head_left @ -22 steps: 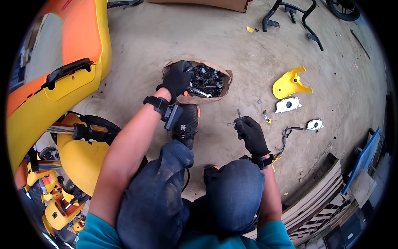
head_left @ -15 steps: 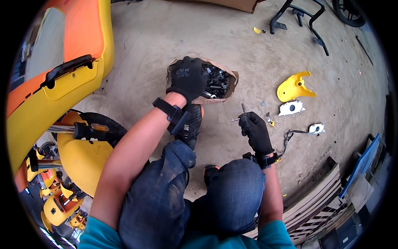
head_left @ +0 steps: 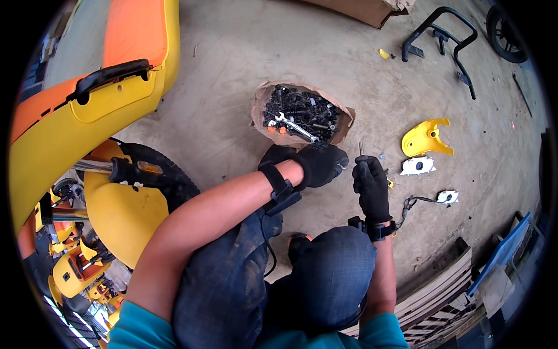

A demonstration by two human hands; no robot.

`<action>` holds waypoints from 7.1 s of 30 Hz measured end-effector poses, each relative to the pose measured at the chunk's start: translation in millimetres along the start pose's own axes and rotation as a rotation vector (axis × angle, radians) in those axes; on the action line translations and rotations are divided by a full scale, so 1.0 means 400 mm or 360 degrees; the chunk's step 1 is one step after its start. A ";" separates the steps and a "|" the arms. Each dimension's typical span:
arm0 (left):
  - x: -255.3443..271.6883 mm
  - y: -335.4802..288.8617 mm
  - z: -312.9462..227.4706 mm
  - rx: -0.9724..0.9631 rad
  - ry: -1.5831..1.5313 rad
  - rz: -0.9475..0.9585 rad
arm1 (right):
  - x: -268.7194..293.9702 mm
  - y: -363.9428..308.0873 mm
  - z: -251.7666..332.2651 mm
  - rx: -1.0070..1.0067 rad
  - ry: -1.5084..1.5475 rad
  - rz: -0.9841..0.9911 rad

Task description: The person assembles a yellow and orange electric scooter by hand. They position a plastic panel onto the front frame, then pick up a small screw from a cardboard box and use a screwdriver to secure it into the assembly.

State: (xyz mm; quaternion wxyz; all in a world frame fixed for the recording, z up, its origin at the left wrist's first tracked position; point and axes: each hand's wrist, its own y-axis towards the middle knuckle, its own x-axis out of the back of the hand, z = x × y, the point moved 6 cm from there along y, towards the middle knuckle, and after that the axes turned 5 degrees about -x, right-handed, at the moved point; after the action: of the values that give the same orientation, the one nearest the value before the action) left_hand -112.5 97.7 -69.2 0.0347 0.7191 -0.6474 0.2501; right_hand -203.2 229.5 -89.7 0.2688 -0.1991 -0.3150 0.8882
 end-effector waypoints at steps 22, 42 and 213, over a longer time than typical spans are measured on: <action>0.022 -0.022 0.121 0.0722 -0.1844 -0.0248 | 0.008 -0.032 -0.023 -0.0106 -0.0124 -0.0019; 0.016 -0.012 0.104 0.0661 -0.1750 -0.0358 | 0.002 -0.041 -0.037 -0.0089 -0.0074 -0.0024; 0.166 0.021 0.354 0.1188 -0.1895 -0.0457 | 0.085 -0.108 -0.106 -0.0149 -0.0267 -0.0067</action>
State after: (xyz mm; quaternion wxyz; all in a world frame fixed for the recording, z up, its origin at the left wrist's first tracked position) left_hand -73.4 -17.1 -168.1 -0.5402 0.7755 -0.3266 0.0130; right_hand -192.0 297.7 -97.8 0.2505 -0.1296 -0.3819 0.8801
